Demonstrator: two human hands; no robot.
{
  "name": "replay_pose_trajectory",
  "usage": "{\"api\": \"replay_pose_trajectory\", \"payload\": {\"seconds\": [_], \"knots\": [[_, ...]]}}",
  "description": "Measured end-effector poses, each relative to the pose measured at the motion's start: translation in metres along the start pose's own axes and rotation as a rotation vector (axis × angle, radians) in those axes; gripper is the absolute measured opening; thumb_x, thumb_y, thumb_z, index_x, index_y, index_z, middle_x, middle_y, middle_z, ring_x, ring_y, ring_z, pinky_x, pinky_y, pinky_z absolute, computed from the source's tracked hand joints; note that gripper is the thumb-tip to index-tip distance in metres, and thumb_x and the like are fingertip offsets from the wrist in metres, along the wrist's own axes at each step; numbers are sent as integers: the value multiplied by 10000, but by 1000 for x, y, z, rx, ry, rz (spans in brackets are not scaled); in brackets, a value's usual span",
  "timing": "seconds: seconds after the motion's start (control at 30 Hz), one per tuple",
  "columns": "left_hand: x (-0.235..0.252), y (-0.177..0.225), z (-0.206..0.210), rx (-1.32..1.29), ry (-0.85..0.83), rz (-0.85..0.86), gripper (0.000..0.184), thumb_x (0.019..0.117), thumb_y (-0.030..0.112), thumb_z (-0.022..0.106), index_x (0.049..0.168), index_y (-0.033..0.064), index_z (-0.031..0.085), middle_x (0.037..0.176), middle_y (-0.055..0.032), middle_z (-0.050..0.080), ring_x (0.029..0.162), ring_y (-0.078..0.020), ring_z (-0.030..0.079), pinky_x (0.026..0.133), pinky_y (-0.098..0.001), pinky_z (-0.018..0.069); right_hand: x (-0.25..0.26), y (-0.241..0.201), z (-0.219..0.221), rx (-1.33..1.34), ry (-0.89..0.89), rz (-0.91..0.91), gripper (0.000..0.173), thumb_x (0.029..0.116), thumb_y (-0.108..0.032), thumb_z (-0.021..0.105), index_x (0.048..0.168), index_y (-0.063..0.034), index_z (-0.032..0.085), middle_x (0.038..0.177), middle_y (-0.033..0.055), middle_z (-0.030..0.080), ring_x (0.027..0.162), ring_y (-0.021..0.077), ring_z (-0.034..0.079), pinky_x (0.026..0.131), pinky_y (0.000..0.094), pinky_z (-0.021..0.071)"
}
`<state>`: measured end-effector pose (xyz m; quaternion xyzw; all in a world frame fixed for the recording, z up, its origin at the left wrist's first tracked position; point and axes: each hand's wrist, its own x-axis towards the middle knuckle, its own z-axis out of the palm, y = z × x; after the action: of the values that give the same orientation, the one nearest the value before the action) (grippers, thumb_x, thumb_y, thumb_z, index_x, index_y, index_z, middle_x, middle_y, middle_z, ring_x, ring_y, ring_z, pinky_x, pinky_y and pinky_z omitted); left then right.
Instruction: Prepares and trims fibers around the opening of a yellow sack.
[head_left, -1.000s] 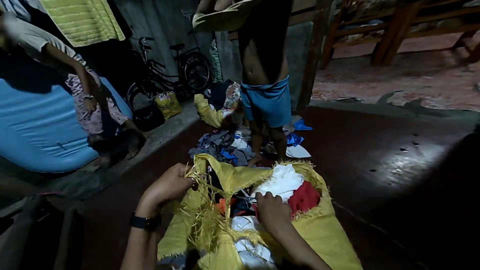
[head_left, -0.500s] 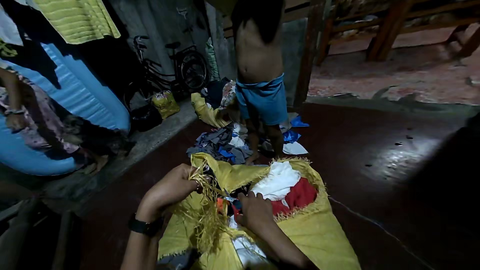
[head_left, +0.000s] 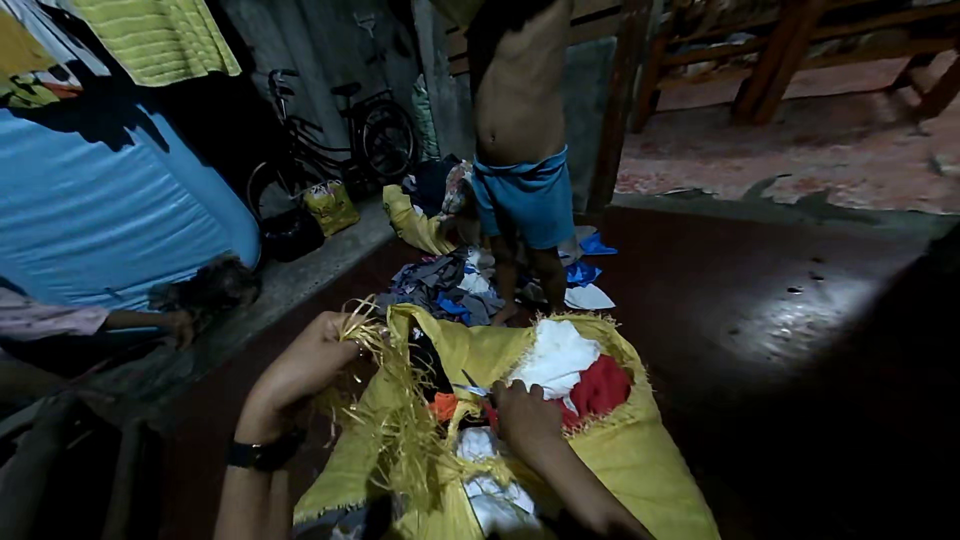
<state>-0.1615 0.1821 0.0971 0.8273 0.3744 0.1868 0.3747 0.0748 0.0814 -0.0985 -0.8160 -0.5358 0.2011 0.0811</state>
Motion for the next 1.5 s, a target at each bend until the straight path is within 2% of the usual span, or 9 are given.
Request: {"api": "replay_pose_trajectory", "payload": {"seconds": [0.1, 0.37, 0.53, 0.77, 0.93, 1.07, 1.2, 1.33, 1.5], "knots": [[6, 0, -7, -47, 109, -58, 275, 1014, -28, 480, 893, 64, 710, 690, -13, 646, 516, -56, 510, 462, -212, 416, -4, 14, -1, -42, -69, -15, 403, 897, -155, 730, 1263, 1, 668, 1272, 336, 610, 1221, 581, 526, 911, 770, 416], [8, -1, -5, -157, 167, -65, 294, 1029, -7, 459, 873, 69, 697, 632, 3, 592, 474, -36, 460, 424, -186, 373, -23, 6, 26, -32, -218, -133, 385, 832, -183, 799, 1156, 6, 712, 1177, 341, 645, 1155, 587, 564, 890, 784, 423], [7, 10, 2, -211, 179, -57, 301, 1022, -17, 453, 854, 73, 686, 628, 13, 601, 469, -22, 466, 419, -173, 374, -16, -10, 41, -13, -134, -148, 330, 867, -146, 763, 1153, 11, 715, 1178, 331, 654, 1162, 575, 570, 898, 764, 436], [5, 13, 7, -253, 159, 28, 295, 1032, -6, 454, 905, 85, 705, 703, 23, 655, 542, -12, 545, 477, -165, 454, -24, -27, 42, -113, -114, -140, 147, 945, -14, 625, 1047, 51, 709, 1050, 285, 698, 983, 492, 678, 774, 651, 537], [1, 10, 2, -313, 267, 57, 281, 1027, -1, 462, 947, 106, 710, 739, 46, 682, 571, 8, 580, 502, -155, 490, -20, -10, 23, -73, -136, -138, 240, 931, -82, 676, 1152, 6, 705, 1145, 303, 674, 1078, 525, 638, 837, 697, 505], [3, 6, 2, -303, 301, 65, 255, 1031, 32, 492, 945, 120, 715, 702, 50, 656, 519, 9, 534, 453, -148, 444, -10, 14, 8, -89, -185, -103, 428, 891, -164, 737, 1293, -44, 654, 1288, 312, 610, 1173, 546, 581, 866, 731, 475], [3, 10, 4, -405, 324, 75, 260, 1053, 61, 466, 918, 134, 676, 684, 60, 642, 528, 19, 547, 468, -141, 462, -18, 25, 13, -55, -123, -163, 421, 854, -150, 776, 1247, -30, 689, 1284, 345, 597, 1203, 592, 535, 908, 794, 408], [-6, 13, -6, -462, 308, 137, 300, 1042, 19, 430, 939, 126, 690, 752, 52, 698, 608, 6, 625, 544, -166, 546, -21, 15, 13, -88, -22, -170, 344, 915, -92, 703, 1257, -53, 696, 1282, 321, 620, 1198, 572, 557, 935, 764, 421], [-13, 10, -13, -456, 316, 211, 315, 1029, 43, 429, 927, 156, 705, 772, 70, 697, 626, 19, 622, 561, -151, 541, -18, -1, 22, -94, -54, -202, 255, 937, -68, 664, 1183, -34, 722, 1196, 321, 655, 1138, 557, 593, 930, 746, 429]]}}
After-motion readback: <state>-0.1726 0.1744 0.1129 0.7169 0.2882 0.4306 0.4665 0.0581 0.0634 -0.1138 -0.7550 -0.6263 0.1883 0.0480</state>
